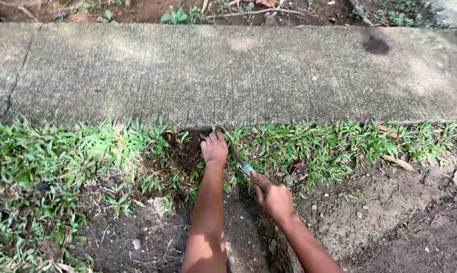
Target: The person uses a small hand hoe to scrape and loosen weeds growing along the edge of a concrete curb. They repeatedly pull the tool through the soil to uproot grass and small plants, clearing a narrow strip of ground next to the pavement.
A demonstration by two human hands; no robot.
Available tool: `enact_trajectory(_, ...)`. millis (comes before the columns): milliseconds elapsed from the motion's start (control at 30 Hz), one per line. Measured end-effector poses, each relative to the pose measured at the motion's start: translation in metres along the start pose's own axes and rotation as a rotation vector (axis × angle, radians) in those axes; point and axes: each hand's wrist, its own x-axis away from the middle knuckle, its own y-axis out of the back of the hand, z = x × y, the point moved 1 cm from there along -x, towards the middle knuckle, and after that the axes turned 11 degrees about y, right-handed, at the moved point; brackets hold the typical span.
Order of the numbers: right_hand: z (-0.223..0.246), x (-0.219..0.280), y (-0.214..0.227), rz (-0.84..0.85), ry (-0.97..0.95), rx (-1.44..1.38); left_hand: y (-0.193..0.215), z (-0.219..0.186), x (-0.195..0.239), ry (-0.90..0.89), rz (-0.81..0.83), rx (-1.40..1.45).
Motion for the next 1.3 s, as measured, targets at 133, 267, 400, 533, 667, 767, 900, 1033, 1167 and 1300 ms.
enact_trajectory(133, 0.003, -0.01, 0.02, -0.054, 0.135, 0.06, 0.01, -0.002, -0.013, 0.004, 0.097, -0.062)
enact_trajectory(267, -0.014, -0.023, 0.028, 0.115, -0.204, -0.298, 0.025, -0.003, -0.011, -0.044, 0.082, -0.087)
enact_trajectory(400, -0.022, -0.028, 0.029, 0.033, -0.256, -0.564, 0.049, -0.008, 0.001, -0.03, 0.347, -0.142)
enact_trajectory(533, -0.023, -0.025, 0.033, 0.022, -0.42, -0.766, 0.043, 0.007, 0.012, 0.071, 0.315, 0.063)
enact_trajectory(667, -0.033, -0.018, 0.033, 0.028, -0.671, -1.261, 0.042, 0.017, 0.033, 0.226, 0.314, 0.253)
enact_trajectory(767, -0.033, -0.009, 0.027, -0.03, -0.661, -1.28, 0.054, 0.014, 0.039, 0.276, 0.424, 0.288)
enact_trajectory(900, -0.024, -0.019, 0.026, -0.036, -0.404, -0.771, 0.061, 0.019, 0.047, 0.307, 0.396, 0.388)
enact_trajectory(1033, -0.011, -0.02, 0.051, 0.018, -0.324, -0.489, 0.066, 0.028, 0.051, 0.279, 0.327, 0.383)
enact_trajectory(1167, -0.016, -0.014, 0.089, 0.097, -0.308, -0.495, 0.089, 0.059, 0.04, 0.429, 0.405, 0.338)
enact_trajectory(1300, -0.018, -0.004, 0.099, 0.13, -0.307, -0.508, 0.128, 0.076, 0.042, 0.455, 0.53, -0.059)
